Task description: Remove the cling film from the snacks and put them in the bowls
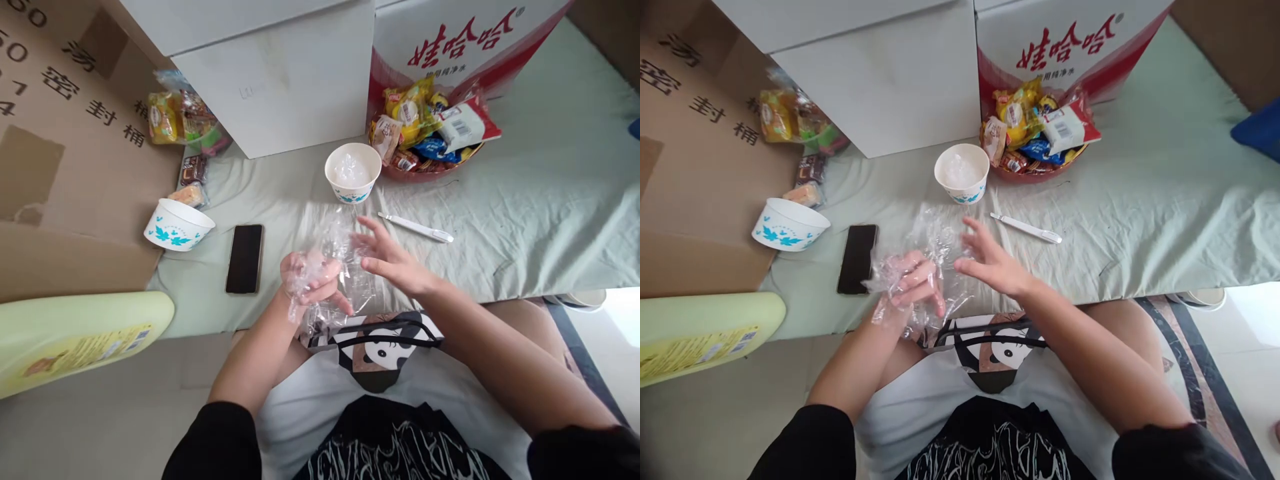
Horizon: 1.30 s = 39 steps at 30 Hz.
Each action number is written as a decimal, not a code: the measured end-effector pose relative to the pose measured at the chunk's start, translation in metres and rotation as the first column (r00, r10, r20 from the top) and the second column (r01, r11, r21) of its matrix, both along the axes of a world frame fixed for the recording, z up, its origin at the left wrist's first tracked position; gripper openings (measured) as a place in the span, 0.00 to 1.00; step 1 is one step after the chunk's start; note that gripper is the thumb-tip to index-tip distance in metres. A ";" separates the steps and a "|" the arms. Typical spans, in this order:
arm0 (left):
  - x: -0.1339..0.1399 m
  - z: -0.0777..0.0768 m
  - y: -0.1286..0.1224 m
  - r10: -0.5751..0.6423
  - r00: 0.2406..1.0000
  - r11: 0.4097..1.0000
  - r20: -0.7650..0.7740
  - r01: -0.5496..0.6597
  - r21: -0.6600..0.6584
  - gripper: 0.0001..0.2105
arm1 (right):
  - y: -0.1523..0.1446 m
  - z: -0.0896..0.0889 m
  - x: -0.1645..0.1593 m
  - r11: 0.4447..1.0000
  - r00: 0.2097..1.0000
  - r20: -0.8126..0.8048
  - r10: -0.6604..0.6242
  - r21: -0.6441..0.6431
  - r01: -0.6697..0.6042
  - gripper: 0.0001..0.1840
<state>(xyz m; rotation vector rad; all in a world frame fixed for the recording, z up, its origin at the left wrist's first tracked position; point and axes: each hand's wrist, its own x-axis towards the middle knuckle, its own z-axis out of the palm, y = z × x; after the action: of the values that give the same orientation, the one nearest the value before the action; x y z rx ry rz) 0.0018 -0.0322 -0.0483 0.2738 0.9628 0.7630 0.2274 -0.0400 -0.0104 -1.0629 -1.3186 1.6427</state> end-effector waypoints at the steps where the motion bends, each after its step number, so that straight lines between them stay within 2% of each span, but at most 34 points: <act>1: 0.002 0.000 -0.002 -0.002 1.000 1.000 -0.010 0.002 -0.019 0.28 | -0.008 -0.008 -0.008 0.990 0.997 -0.076 0.027 -0.136 -0.037 0.46; 2: 0.004 0.003 -0.002 0.019 1.000 1.000 -0.018 -0.020 -0.011 0.26 | -0.012 -0.014 -0.012 0.972 0.994 -0.112 0.019 -0.232 -0.045 0.45; 4: 0.005 0.014 0.004 0.122 0.992 0.990 -0.030 -0.119 0.078 0.23 | -0.013 -0.022 -0.013 0.952 0.994 -0.076 -0.084 -0.300 0.057 0.38; 7: 0.002 0.031 0.021 0.299 0.952 0.932 -0.060 -0.278 0.234 0.15 | -0.004 -0.026 0.003 0.921 0.944 0.059 -0.325 -0.208 0.330 0.25; 10: -0.005 0.035 0.034 0.340 0.924 0.916 -0.176 -0.284 0.282 0.09 | 0.004 -0.028 0.020 0.856 0.862 0.107 -0.496 -0.110 0.506 0.27; 13: -0.009 0.029 0.036 0.308 0.894 0.914 -0.325 -0.184 0.361 0.16 | 0.007 -0.030 0.031 0.817 0.815 0.086 -0.574 -0.016 0.577 0.37; 15: -0.009 0.025 0.033 0.278 0.888 0.907 -0.367 -0.117 0.405 0.21 | 0.005 -0.029 0.035 0.833 0.831 0.064 -0.552 0.018 0.552 0.44; 17: -0.007 0.023 0.031 0.207 0.897 0.919 -0.391 -0.041 0.393 0.21 | 0.001 -0.027 0.037 0.890 0.886 0.086 -0.456 0.010 0.457 0.50; 19: -0.004 0.022 0.030 0.144 0.888 0.930 -0.437 0.029 0.367 0.19 | -0.003 -0.025 0.038 0.936 0.926 0.147 -0.349 0.001 0.353 0.51; 22: -0.003 0.024 0.031 0.193 0.839 0.913 -0.508 0.035 0.406 0.18 | -0.005 -0.021 0.041 0.947 0.922 0.222 -0.318 0.037 0.318 0.45; 25: -0.007 0.028 0.031 0.269 0.846 0.884 -0.460 -0.028 0.466 0.19 | -0.001 -0.018 0.046 0.917 0.888 0.231 -0.399 0.105 0.385 0.35; 28: -0.014 0.031 0.028 0.284 0.869 0.858 -0.406 -0.041 0.512 0.22 | 0.004 -0.014 0.051 0.870 0.842 0.219 -0.493 0.162 0.466 0.27; 30: -0.016 0.030 0.025 0.236 0.872 0.853 -0.429 0.025 0.521 0.22 | 0.004 -0.012 0.052 0.867 0.837 0.228 -0.498 0.166 0.470 0.24; 34: -0.015 0.026 0.023 0.089 0.828 0.857 -0.554 0.220 0.467 0.21 | -0.002 -0.005 0.051 0.925 0.879 0.289 -0.380 0.148 0.351 0.20; 36: -0.014 0.024 0.025 0.158 0.768 0.864 -0.621 0.197 0.463 0.16 | -0.005 -0.002 0.051 0.936 0.887 0.305 -0.346 0.172 0.306 0.17; 39: -0.014 0.023 0.030 0.346 0.688 0.876 -0.638 0.006 0.482 0.08 | -0.009 0.000 0.054 0.908 0.866 0.298 -0.400 0.259 0.330 0.13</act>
<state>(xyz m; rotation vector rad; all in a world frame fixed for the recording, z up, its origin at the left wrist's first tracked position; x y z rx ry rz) -0.0117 -0.0026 -0.0248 0.9585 1.5603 1.0936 0.2818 -0.0485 -0.0105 -1.4227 -1.3625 1.0463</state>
